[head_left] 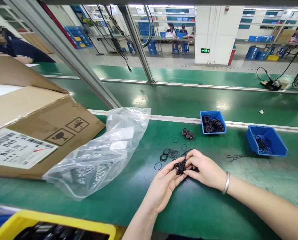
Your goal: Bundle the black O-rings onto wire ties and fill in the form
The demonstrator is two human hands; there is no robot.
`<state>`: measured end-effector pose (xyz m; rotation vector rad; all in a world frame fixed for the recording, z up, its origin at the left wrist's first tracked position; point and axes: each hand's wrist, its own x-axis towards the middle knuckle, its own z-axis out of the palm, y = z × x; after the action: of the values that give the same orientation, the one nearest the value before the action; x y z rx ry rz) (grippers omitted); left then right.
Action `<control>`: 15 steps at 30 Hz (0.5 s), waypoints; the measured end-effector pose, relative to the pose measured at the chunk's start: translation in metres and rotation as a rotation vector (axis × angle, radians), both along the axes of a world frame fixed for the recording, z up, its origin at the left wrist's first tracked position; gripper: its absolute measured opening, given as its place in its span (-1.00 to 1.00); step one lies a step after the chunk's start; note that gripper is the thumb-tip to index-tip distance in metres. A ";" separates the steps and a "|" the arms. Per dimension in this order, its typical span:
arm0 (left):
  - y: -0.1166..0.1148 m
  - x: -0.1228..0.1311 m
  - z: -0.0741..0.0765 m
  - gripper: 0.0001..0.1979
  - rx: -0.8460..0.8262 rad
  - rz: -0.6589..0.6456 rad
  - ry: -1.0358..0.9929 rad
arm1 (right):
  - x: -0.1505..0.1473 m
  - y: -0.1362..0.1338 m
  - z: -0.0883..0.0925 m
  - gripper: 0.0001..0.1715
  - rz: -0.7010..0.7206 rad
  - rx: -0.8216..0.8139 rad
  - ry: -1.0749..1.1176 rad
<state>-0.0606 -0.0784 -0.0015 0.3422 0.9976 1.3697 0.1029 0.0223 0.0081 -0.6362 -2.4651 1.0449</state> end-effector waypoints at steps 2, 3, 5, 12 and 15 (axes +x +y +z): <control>-0.001 0.001 -0.001 -0.67 0.001 -0.008 0.005 | 0.000 -0.001 0.002 -0.86 -0.007 -0.008 -0.021; -0.001 0.002 -0.001 -0.68 0.002 -0.008 0.011 | 0.001 -0.001 0.002 -0.86 -0.006 -0.014 -0.027; -0.002 0.004 -0.001 -0.69 0.006 0.002 0.026 | 0.001 -0.002 0.003 -0.86 0.007 -0.023 -0.028; -0.002 0.003 0.002 -0.66 -0.005 0.052 0.047 | 0.007 -0.005 0.000 -0.93 -0.059 -0.108 0.016; -0.001 0.003 0.000 -0.66 0.002 0.060 0.033 | 0.007 -0.007 -0.001 -0.90 -0.010 -0.125 0.006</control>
<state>-0.0580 -0.0792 -0.0011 0.3402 1.0411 1.4234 0.1102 0.0150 0.0069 -0.6820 -2.4026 1.2022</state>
